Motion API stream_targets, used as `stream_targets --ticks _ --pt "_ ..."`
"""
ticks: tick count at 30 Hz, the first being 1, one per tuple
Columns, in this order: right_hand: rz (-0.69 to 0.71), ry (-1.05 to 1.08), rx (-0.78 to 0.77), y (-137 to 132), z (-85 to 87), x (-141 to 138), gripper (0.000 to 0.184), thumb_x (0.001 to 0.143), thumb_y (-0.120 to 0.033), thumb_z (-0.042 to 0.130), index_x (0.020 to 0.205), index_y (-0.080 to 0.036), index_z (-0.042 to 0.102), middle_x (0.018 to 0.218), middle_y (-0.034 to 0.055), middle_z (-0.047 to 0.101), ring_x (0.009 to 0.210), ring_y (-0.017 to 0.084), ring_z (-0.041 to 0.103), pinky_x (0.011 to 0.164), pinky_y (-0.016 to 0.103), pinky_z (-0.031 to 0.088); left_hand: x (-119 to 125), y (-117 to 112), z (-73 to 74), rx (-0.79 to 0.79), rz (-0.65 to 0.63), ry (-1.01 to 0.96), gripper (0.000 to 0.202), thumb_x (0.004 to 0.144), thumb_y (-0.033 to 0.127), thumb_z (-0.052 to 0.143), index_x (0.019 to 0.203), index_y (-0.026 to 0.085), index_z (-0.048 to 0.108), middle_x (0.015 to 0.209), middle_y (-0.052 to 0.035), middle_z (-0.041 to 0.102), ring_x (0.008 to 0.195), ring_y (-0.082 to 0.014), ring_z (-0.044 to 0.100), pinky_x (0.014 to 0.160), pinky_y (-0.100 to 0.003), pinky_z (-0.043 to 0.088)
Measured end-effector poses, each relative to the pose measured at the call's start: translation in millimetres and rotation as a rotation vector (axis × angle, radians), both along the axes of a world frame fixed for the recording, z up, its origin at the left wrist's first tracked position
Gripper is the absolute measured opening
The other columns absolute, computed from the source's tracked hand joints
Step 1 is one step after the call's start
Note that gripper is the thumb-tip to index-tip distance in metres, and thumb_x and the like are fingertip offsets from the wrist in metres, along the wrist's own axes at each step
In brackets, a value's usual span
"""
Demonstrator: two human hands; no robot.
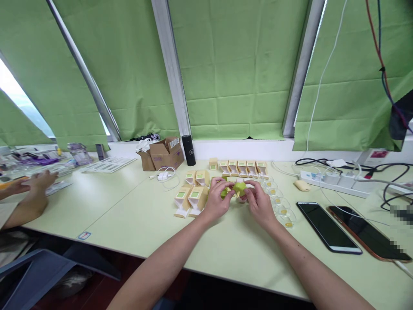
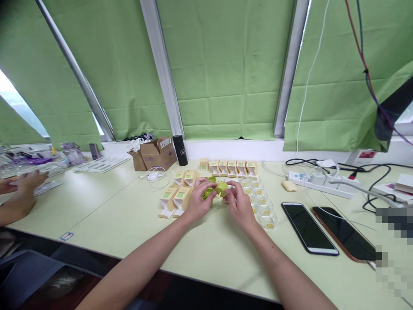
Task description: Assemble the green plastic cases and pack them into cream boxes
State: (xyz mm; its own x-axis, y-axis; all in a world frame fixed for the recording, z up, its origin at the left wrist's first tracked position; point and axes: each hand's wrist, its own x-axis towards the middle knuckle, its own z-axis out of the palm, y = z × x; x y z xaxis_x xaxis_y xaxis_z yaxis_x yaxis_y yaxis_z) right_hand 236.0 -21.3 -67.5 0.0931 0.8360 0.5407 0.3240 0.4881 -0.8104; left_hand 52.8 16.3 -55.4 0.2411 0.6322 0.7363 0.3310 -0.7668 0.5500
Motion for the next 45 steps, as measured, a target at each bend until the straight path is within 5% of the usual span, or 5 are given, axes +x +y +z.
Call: stream_targets --ticks 8,14,19,26,45 --pt "0.111 -0.004 0.05 -7.0 2.1 -2.0 0.042 0.1 -0.044 0.06 0.136 -0.025 0.048 0.09 0.0027 0.076 0.079 0.022 0.075 0.076 0.035 0.06 -0.2 1.5 -2.4 -0.152 -0.007 -0.085 0.021 0.098 0.038 0.068 0.105 0.02 0.074 0.109 -0.0108 0.061 0.117 -0.0273 0.061 0.104 -0.045 0.053" --pt "0.036 -0.066 0.087 -3.7 -0.6 -3.1 0.045 0.09 -0.028 0.066 0.133 -0.025 0.054 0.09 0.002 0.075 0.074 0.02 0.071 0.073 0.036 0.059 -0.2 3.4 -5.0 -0.186 -0.01 -0.092 0.024 0.099 0.041 0.066 0.104 0.019 0.073 0.111 -0.0102 0.058 0.117 -0.0263 0.06 0.106 -0.046 0.052" --pt "-0.012 -0.073 0.083 -2.2 0.1 -1.7 0.038 0.091 -0.032 0.066 0.127 -0.024 0.057 0.087 0.0013 0.072 0.073 0.02 0.068 0.071 0.036 0.059 -0.3 2.6 -3.8 -0.179 -0.012 -0.09 0.029 0.1 0.044 0.063 0.109 0.018 0.073 0.113 -0.0118 0.06 0.121 -0.029 0.059 0.108 -0.048 0.052" --pt "-0.045 -0.081 0.089 -2.5 -0.5 0.4 0.033 0.094 -0.039 0.066 0.122 -0.023 0.06 0.084 -0.0002 0.065 0.074 0.02 0.066 0.072 0.036 0.058 -2.4 0.3 -2.9 -0.148 -0.112 -0.069 0.05 0.094 0.033 0.074 0.142 0.025 0.062 0.128 -0.0138 0.062 0.132 -0.0322 0.055 0.113 -0.052 0.05" --pt "-0.106 -0.318 0.221 -1.9 -2.5 6.4 0.031 0.095 -0.037 0.062 0.122 -0.023 0.063 0.094 0.0061 0.069 0.086 0.025 0.065 0.078 0.038 0.053 1.1 -4.0 4.4 -0.171 -0.207 0.017 0.046 0.09 0.03 0.082 0.134 0.029 0.07 0.126 -0.0112 0.067 0.128 -0.0309 0.054 0.112 -0.053 0.047"
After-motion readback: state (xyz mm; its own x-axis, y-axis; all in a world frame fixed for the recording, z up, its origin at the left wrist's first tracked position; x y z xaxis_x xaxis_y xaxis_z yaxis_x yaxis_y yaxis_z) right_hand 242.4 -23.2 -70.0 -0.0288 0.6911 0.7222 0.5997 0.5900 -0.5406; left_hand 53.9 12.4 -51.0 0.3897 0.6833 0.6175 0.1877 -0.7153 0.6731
